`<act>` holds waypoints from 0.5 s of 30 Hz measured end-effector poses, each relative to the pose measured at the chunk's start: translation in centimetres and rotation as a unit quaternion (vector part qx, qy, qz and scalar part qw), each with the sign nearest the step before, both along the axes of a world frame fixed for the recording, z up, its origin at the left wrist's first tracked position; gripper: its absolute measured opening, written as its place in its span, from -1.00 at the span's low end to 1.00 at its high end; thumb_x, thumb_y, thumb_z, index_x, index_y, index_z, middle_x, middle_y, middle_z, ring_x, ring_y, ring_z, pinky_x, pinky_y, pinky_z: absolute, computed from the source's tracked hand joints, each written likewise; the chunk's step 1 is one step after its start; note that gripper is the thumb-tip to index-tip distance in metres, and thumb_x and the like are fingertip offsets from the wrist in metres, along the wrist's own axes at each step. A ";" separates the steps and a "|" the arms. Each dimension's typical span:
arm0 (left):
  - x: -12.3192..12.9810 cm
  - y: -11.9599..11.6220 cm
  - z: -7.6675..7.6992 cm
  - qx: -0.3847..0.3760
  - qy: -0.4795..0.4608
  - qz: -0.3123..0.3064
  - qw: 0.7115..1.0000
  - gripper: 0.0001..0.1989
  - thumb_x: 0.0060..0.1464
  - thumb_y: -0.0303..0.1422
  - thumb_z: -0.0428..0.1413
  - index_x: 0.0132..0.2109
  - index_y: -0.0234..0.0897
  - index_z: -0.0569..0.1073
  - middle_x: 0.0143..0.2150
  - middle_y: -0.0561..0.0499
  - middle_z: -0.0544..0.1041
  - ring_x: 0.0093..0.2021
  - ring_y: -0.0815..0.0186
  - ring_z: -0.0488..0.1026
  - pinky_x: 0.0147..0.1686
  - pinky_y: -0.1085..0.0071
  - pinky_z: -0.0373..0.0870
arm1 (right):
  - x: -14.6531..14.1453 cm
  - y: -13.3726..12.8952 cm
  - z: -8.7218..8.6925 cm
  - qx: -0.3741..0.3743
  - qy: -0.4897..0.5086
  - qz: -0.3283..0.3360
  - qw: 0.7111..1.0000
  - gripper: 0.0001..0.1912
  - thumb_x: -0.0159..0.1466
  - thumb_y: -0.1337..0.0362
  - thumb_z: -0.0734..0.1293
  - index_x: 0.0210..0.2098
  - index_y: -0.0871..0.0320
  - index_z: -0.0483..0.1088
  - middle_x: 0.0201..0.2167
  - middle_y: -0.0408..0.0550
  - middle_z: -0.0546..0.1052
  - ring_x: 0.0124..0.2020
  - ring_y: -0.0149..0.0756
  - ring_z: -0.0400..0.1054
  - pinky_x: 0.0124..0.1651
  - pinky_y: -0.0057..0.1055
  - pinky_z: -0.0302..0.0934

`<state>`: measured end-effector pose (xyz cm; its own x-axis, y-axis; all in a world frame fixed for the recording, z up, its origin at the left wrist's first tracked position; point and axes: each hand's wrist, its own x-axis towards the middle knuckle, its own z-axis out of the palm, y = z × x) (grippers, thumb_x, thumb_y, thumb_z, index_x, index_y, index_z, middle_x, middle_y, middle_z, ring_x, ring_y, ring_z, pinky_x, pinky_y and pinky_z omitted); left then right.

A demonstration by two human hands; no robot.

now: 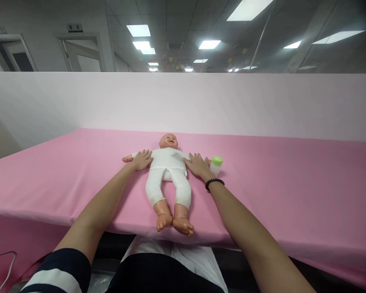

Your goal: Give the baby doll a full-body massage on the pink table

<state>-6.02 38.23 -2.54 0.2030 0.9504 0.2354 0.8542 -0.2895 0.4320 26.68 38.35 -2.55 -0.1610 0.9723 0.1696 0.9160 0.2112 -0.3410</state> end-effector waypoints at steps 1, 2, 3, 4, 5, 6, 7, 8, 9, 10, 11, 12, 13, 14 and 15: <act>-0.7 0.0 0.2 0.006 0.029 0.019 0.999 -0.44 0.22 -0.17 0.05 0.32 -0.20 0.33 0.47 -0.25 0.15 0.52 -0.07 -0.06 0.43 -0.16 -0.26 | 0.5 0.0 0.1 0.001 -0.011 -0.011 1.000 -0.22 0.45 -0.15 0.05 0.46 0.26 0.05 0.48 0.24 0.00 0.52 0.11 -0.24 0.44 0.29 -0.50; -1.4 -0.1 0.4 0.008 0.062 0.043 0.997 -0.44 0.19 -0.21 0.07 0.32 -0.18 0.33 0.46 -0.25 0.18 0.51 -0.09 -0.02 0.42 -0.20 -0.29 | 0.9 0.0 0.3 0.004 -0.021 -0.020 1.000 -0.25 0.45 -0.12 0.08 0.43 0.25 0.11 0.46 0.25 0.05 0.50 0.14 -0.21 0.41 0.36 -0.49; -2.0 -0.3 0.7 0.007 0.095 0.075 0.993 -0.43 0.17 -0.25 0.08 0.32 -0.16 0.32 0.44 -0.25 0.23 0.48 -0.10 0.05 0.41 -0.22 -0.30 | 1.4 0.1 0.5 0.008 -0.028 -0.030 0.999 -0.30 0.44 -0.09 0.11 0.39 0.25 0.18 0.43 0.27 0.13 0.48 0.18 -0.15 0.39 0.40 -0.47; -2.5 -0.5 0.9 0.003 0.122 0.109 0.987 -0.44 0.16 -0.28 0.07 0.31 -0.18 0.32 0.40 -0.28 0.30 0.44 -0.11 0.15 0.40 -0.23 -0.26 | 1.9 0.1 0.7 0.012 -0.034 -0.042 0.998 -0.35 0.43 -0.05 0.14 0.33 0.26 0.26 0.37 0.30 0.22 0.44 0.22 -0.06 0.37 0.43 -0.43; -2.9 -0.8 1.2 -0.004 0.141 0.141 0.980 -0.46 0.16 -0.30 0.05 0.29 -0.22 0.32 0.33 -0.31 0.38 0.37 -0.12 0.26 0.38 -0.22 -0.16 | 2.3 0.2 0.8 0.013 -0.038 -0.059 0.997 -0.41 0.42 0.00 0.17 0.26 0.28 0.32 0.29 0.33 0.32 0.38 0.25 0.05 0.36 0.44 -0.36; -3.3 -1.0 1.4 -0.012 0.150 0.172 0.974 -0.50 0.16 -0.31 0.04 0.24 -0.27 0.35 0.24 -0.35 0.45 0.28 -0.14 0.36 0.34 -0.18 -0.03 | 2.8 0.3 1.0 0.010 -0.039 -0.079 0.996 -0.47 0.40 0.07 0.20 0.20 0.31 0.36 0.20 0.36 0.39 0.30 0.27 0.17 0.34 0.43 -0.25; -3.6 -1.2 1.6 -0.018 0.151 0.198 0.968 -0.55 0.15 -0.32 0.05 0.17 -0.32 0.39 0.15 -0.38 0.51 0.18 -0.15 0.43 0.28 -0.13 0.10 | 3.3 0.4 1.1 0.001 -0.037 -0.101 0.994 -0.52 0.38 0.14 0.22 0.15 0.35 0.39 0.11 0.39 0.44 0.21 0.26 0.27 0.31 0.38 -0.10; -3.9 -1.4 1.7 -0.018 0.147 0.218 0.965 -0.61 0.13 -0.32 0.06 0.09 -0.35 0.42 0.06 -0.39 0.54 0.11 -0.16 0.47 0.21 -0.08 0.20 | 3.7 0.4 1.1 -0.008 -0.033 -0.119 0.992 -0.56 0.35 0.22 0.23 0.10 0.39 0.40 0.04 0.40 0.47 0.13 0.24 0.33 0.26 0.29 0.03; -4.1 -1.6 1.7 -0.013 0.139 0.235 0.962 -0.67 0.12 -0.32 0.07 0.02 -0.35 0.44 0.00 -0.39 0.55 0.06 -0.17 0.48 0.15 -0.05 0.27 | 4.1 0.5 1.1 -0.014 -0.029 -0.134 0.991 -0.59 0.32 0.28 0.24 0.07 0.41 0.41 0.00 0.41 0.48 0.08 0.22 0.36 0.21 0.21 0.13; -4.2 -1.7 1.7 -0.002 0.128 0.250 0.960 -0.71 0.11 -0.31 0.09 -0.03 -0.34 0.45 -0.04 -0.38 0.55 0.04 -0.18 0.48 0.11 -0.03 0.31 | 4.4 0.5 1.0 -0.010 -0.025 -0.143 0.989 -0.60 0.29 0.34 0.23 0.06 0.42 0.42 0.00 0.43 0.46 0.08 0.21 0.36 0.17 0.16 0.18; -4.3 -1.7 1.7 0.020 0.111 0.264 0.958 -0.73 0.11 -0.30 0.10 -0.06 -0.33 0.45 -0.04 -0.36 0.54 0.04 -0.18 0.47 0.09 -0.02 0.33 | 4.6 0.4 1.0 0.009 -0.023 -0.148 0.989 -0.60 0.27 0.39 0.23 0.06 0.42 0.42 0.05 0.45 0.43 0.12 0.22 0.32 0.17 0.14 0.19; -4.3 -1.8 1.6 0.050 0.087 0.275 0.956 -0.74 0.11 -0.30 0.12 -0.07 -0.31 0.45 -0.01 -0.35 0.51 0.07 -0.18 0.44 0.09 -0.02 0.33 | 4.7 0.4 0.9 0.043 -0.019 -0.152 0.987 -0.60 0.26 0.42 0.21 0.07 0.39 0.42 0.13 0.46 0.36 0.19 0.24 0.25 0.19 0.16 0.16; -4.2 -1.7 1.5 0.086 0.052 0.284 0.953 -0.72 0.12 -0.30 0.13 -0.03 -0.29 0.44 0.05 -0.35 0.46 0.13 -0.18 0.41 0.10 -0.02 0.33 | 4.7 0.3 0.8 0.088 -0.008 -0.159 0.983 -0.58 0.26 0.44 0.20 0.09 0.35 0.42 0.23 0.46 0.26 0.27 0.27 0.15 0.23 0.20 0.11; -4.1 -1.6 1.3 0.124 0.003 0.292 0.948 -0.67 0.12 -0.30 0.15 0.03 -0.26 0.43 0.14 -0.33 0.40 0.18 -0.16 0.37 0.12 -0.01 0.34 | 4.6 0.2 0.7 0.136 0.014 -0.168 0.976 -0.56 0.27 0.44 0.20 0.12 0.30 0.41 0.33 0.43 0.13 0.35 0.30 0.02 0.26 0.24 0.05; -3.8 -1.5 1.2 0.156 -0.060 0.297 0.940 -0.59 0.12 -0.32 0.16 0.12 -0.22 0.39 0.23 -0.32 0.32 0.23 -0.13 0.33 0.14 0.01 0.34 | 4.4 0.1 0.7 0.175 0.048 -0.178 0.967 -0.53 0.29 0.42 0.20 0.17 0.25 0.39 0.39 0.39 0.00 0.41 0.31 -0.10 0.30 0.25 -0.01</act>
